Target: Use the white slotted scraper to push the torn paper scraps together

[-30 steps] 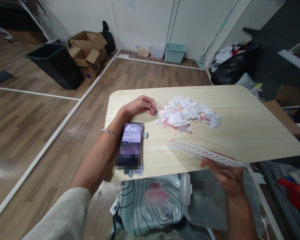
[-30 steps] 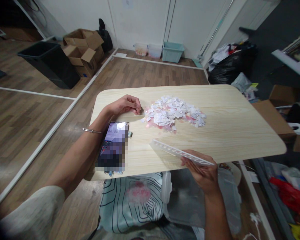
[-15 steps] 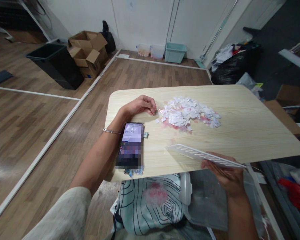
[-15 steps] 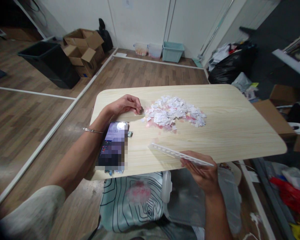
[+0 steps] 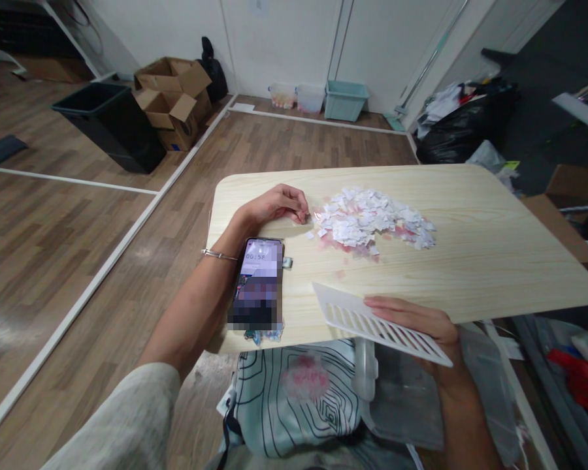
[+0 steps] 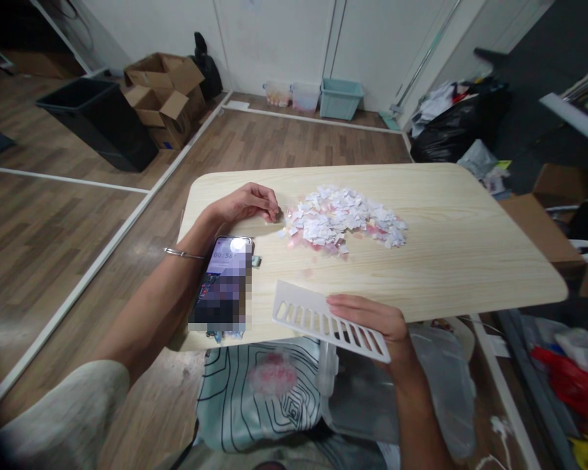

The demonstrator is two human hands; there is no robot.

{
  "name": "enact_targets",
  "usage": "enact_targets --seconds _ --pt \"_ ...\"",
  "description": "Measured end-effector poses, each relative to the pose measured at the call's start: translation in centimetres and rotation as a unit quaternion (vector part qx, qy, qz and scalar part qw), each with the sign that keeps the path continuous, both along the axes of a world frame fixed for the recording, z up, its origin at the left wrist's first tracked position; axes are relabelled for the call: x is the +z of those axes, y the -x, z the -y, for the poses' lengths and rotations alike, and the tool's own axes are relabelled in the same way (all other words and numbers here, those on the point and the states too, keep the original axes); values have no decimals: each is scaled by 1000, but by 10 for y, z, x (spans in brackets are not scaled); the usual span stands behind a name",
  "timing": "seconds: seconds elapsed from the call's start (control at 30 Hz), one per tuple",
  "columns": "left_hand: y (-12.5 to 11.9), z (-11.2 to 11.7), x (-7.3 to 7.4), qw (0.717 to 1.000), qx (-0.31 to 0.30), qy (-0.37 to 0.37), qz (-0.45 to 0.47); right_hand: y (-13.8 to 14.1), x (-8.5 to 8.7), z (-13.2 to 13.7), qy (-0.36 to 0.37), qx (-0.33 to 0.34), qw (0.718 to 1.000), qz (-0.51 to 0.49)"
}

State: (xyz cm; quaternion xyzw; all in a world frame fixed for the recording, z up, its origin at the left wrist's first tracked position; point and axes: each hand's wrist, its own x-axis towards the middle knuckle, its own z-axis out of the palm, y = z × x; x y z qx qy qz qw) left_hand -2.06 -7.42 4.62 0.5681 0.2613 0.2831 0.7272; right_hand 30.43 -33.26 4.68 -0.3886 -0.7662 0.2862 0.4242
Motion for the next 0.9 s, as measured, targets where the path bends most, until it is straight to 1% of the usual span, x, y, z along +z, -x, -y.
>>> enact_targets --seconds 0.13,0.23,0.33,0.47,0.53,0.6,0.73,0.8,0.9 --pt "-1 1 1 1000 0 3 -2 0 9 -3 17 24 1000 7" --pt "-1 1 2 1000 1 -2 0 0 10 -4 6 32 999 9" --pt "-1 1 1 1000 2 -12 0 0 4 -3 -10 35 999 19" --pt "-1 0 0 1000 0 -14 -1 0 -9 0 -68 0 998 18" --pt "0 0 -1 1000 0 -12 -1 1 -12 1 -87 -12 996 20" --pt "0 1 0 1000 0 -11 0 2 -9 0 -68 -2 997 24" --pt "0 1 1 1000 -3 -7 0 6 6 -3 -13 23 999 26" --pt "0 1 1 1000 -2 -8 0 9 12 -5 -5 24 999 22" --pt "0 1 0 1000 1 -11 3 12 15 -6 7 42 999 8"
